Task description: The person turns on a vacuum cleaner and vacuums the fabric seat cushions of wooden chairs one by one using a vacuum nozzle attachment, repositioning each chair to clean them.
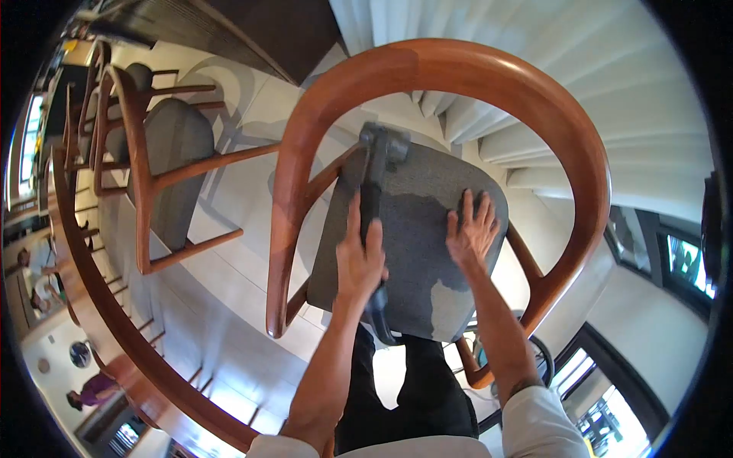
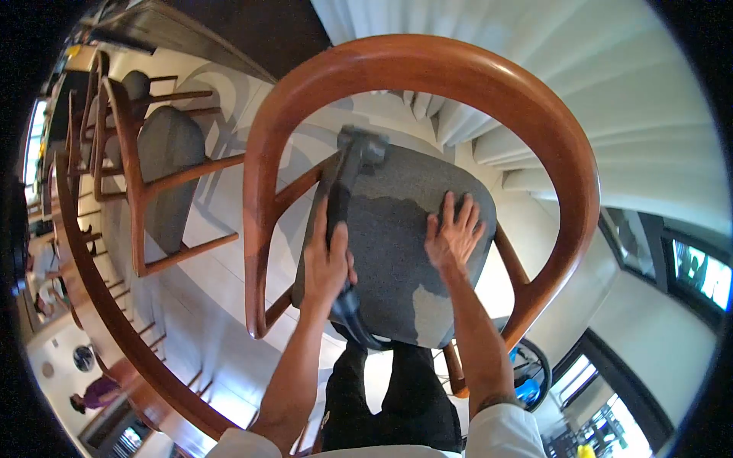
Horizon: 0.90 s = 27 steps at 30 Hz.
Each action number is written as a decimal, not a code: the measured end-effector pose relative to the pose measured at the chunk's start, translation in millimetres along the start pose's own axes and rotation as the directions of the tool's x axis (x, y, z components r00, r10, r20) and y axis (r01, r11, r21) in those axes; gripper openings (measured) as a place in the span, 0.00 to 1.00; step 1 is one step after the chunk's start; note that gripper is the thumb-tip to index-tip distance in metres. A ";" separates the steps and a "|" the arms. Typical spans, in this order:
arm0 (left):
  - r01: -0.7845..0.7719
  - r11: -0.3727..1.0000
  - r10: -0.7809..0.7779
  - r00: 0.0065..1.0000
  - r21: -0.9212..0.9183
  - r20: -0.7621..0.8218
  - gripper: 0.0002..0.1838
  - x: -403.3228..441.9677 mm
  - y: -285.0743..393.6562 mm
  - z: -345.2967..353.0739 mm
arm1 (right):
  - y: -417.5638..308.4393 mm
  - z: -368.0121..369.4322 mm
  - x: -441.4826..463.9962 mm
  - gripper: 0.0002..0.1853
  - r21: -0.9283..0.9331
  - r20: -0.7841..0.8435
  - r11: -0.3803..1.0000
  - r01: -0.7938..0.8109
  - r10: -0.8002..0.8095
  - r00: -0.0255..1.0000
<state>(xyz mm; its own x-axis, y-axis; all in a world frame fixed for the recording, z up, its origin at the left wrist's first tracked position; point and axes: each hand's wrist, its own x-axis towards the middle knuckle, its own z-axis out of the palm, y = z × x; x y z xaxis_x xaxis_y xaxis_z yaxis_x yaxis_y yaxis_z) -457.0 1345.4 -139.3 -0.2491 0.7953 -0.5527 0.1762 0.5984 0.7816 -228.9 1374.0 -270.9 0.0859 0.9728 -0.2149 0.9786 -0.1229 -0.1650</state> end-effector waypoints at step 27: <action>-0.044 0.940 -0.069 0.947 0.338 0.313 0.33 -58.6 44.4 40.7 | 44.4 27.8 -16.4 0.39 0.510 -0.072 0.860 -0.012 0.057 0.996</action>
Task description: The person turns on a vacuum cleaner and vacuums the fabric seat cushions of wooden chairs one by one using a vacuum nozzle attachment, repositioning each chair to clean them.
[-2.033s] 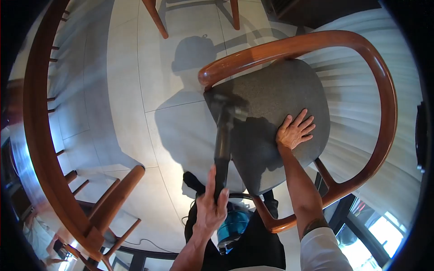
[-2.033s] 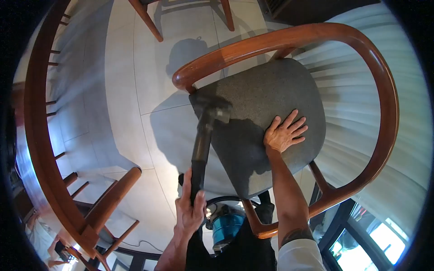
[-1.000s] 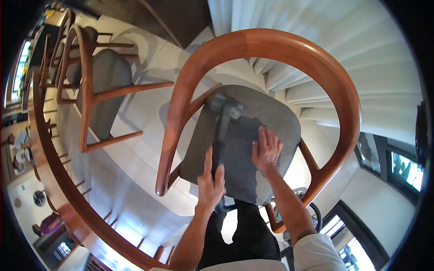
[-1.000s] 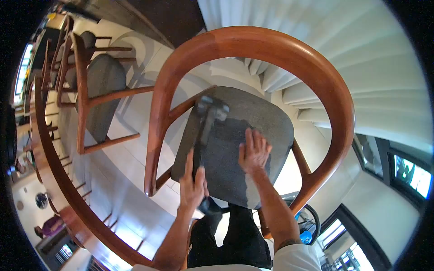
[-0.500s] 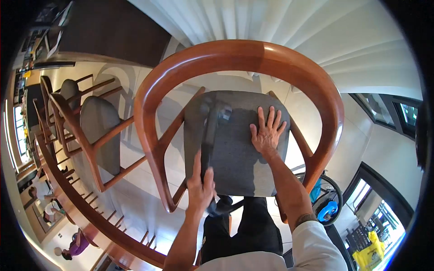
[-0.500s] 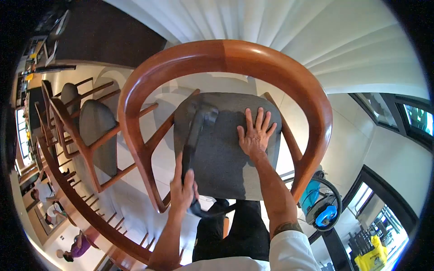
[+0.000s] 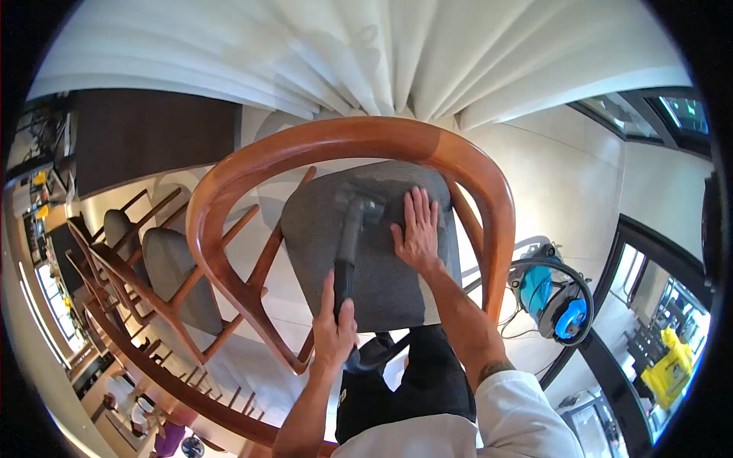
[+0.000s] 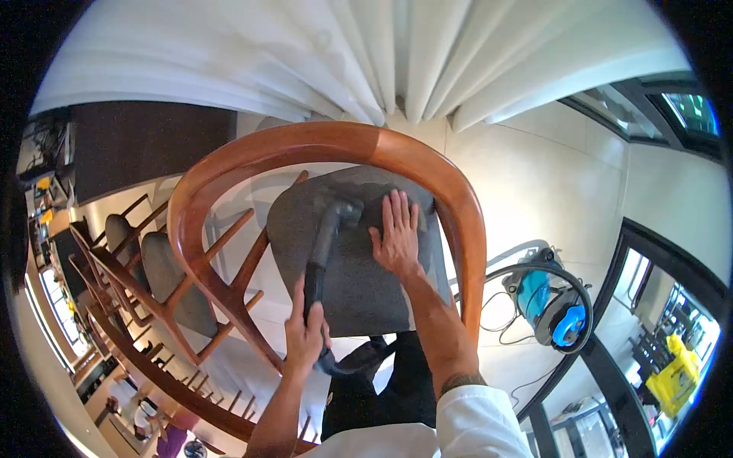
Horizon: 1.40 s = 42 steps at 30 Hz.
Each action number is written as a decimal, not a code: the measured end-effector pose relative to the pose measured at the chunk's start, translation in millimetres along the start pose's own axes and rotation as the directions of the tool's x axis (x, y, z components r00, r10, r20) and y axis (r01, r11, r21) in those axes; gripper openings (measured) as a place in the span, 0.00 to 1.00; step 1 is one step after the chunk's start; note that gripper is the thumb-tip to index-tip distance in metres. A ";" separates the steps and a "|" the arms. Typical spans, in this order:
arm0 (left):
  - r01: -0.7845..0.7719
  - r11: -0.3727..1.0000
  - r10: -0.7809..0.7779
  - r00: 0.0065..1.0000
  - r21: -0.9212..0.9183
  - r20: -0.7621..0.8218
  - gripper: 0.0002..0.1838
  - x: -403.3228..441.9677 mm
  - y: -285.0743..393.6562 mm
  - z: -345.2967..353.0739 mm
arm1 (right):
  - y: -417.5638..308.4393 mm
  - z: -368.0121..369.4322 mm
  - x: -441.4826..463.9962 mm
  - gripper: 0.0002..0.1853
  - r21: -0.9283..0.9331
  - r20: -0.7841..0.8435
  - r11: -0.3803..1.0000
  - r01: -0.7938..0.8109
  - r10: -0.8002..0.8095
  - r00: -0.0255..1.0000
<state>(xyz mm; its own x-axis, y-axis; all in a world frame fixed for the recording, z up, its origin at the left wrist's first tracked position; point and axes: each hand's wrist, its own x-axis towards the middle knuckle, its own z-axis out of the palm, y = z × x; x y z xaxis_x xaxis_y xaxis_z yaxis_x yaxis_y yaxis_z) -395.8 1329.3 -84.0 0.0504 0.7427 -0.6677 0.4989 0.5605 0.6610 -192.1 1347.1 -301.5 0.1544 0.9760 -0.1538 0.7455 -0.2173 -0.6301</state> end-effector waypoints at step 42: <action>-0.551 0.782 0.374 0.789 0.292 0.488 0.32 -61.8 -75.9 -6.4 | -8.7 22.8 -265.4 0.56 -0.062 0.068 0.900 -0.431 0.435 0.898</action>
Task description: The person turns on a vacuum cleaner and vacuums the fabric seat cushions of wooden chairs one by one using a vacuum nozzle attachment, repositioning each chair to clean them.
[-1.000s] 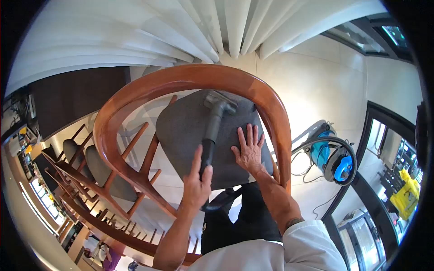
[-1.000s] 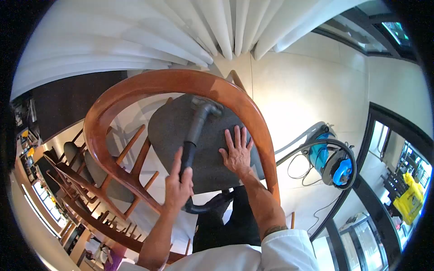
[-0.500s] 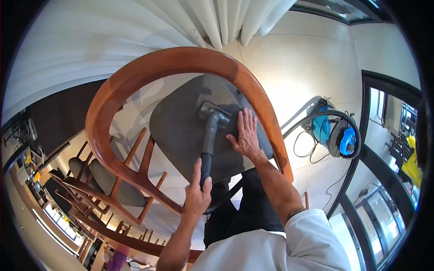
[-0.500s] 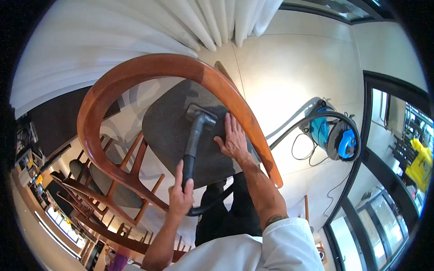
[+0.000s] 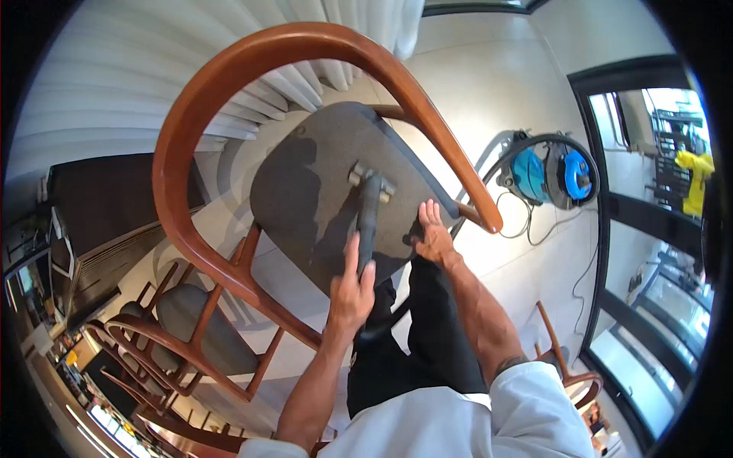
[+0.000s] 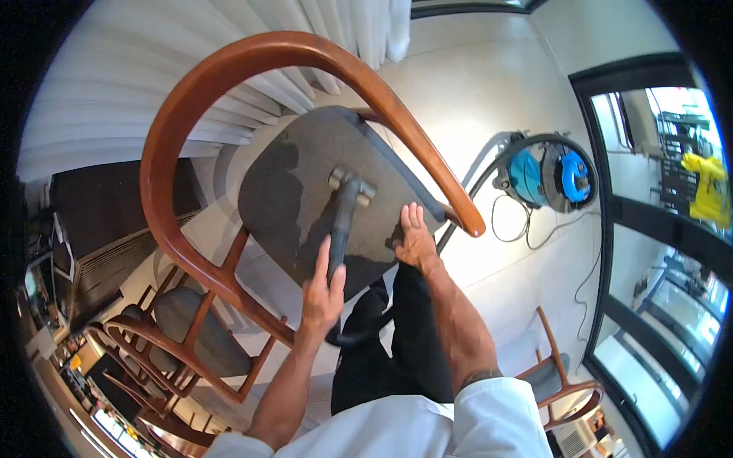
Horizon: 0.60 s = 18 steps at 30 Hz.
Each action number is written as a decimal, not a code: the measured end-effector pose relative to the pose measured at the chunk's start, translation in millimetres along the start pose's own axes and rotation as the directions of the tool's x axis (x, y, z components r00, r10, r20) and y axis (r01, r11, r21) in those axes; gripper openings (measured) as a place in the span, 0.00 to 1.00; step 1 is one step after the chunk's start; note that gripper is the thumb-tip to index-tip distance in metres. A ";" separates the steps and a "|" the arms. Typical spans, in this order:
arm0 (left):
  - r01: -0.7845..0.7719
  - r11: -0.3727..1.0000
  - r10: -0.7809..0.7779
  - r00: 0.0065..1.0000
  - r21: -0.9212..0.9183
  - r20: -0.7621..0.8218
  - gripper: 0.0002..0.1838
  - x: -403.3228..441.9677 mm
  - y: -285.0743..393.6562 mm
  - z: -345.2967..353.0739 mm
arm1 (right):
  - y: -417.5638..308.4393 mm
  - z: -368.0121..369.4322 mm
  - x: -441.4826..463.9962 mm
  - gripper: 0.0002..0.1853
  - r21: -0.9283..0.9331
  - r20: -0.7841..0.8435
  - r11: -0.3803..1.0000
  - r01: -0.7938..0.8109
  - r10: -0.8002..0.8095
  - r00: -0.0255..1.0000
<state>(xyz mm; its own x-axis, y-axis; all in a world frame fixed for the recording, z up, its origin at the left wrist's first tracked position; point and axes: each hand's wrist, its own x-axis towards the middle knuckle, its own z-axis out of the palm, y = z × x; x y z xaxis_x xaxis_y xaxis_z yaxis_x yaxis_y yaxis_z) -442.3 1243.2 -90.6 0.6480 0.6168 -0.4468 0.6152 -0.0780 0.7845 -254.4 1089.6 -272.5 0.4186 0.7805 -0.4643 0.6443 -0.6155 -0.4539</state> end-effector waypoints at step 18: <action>0.115 0.992 -0.109 0.988 -0.046 0.113 0.32 -8.1 -4.6 8.3 | 11.0 0.9 5.3 0.55 0.006 0.114 0.999 -0.041 0.040 0.993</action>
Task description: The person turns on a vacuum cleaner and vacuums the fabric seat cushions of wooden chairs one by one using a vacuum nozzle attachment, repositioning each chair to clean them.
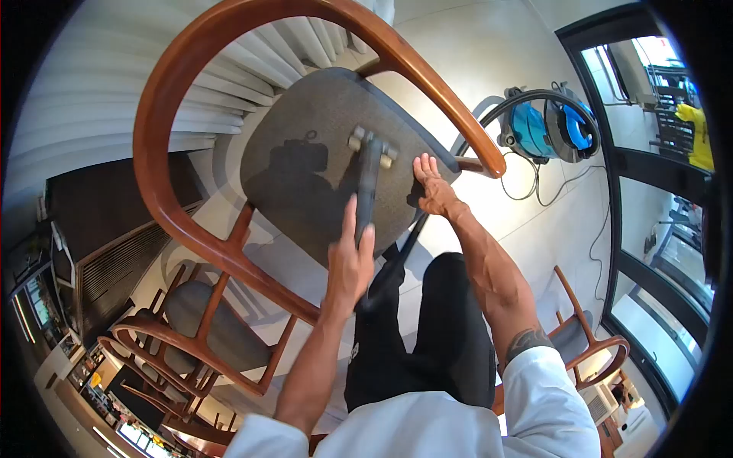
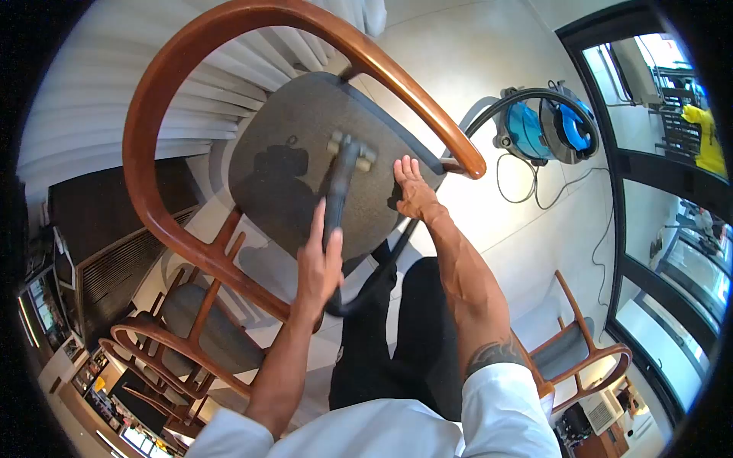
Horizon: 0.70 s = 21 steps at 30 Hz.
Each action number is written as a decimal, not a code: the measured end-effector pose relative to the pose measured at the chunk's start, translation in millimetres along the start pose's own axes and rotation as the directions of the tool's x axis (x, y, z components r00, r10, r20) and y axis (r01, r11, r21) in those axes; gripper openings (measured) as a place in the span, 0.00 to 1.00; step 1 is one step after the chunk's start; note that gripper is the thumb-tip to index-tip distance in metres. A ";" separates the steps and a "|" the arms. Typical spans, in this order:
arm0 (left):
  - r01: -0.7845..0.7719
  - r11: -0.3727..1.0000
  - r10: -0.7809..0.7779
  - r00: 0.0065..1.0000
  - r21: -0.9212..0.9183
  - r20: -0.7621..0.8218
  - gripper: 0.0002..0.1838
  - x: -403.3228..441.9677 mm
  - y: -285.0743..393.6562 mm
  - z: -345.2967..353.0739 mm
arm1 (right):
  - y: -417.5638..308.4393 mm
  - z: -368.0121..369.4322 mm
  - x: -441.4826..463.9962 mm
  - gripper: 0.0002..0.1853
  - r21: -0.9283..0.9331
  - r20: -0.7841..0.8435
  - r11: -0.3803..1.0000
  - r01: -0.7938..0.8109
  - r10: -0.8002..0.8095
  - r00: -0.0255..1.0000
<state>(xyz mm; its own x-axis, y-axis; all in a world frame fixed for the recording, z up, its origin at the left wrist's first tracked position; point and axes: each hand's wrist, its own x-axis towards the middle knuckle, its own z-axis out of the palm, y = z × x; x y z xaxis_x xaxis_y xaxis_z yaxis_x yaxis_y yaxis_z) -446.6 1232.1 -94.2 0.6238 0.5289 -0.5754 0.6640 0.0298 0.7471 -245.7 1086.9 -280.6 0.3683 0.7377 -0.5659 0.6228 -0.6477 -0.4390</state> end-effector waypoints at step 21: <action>0.248 0.952 -0.272 0.954 0.177 0.125 0.33 -108.1 -4.2 127.5 | -111.4 7.6 -267.9 0.36 0.950 -0.164 0.308 0.053 0.348 0.923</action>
<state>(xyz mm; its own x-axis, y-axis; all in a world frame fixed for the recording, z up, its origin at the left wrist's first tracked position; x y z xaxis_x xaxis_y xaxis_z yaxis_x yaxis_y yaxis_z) -464.2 1066.6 -77.5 0.4661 0.3908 -0.7937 0.8601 0.0099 0.5100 -419.0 959.9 -85.4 0.6698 0.4872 -0.5604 -0.4441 -0.3419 -0.8282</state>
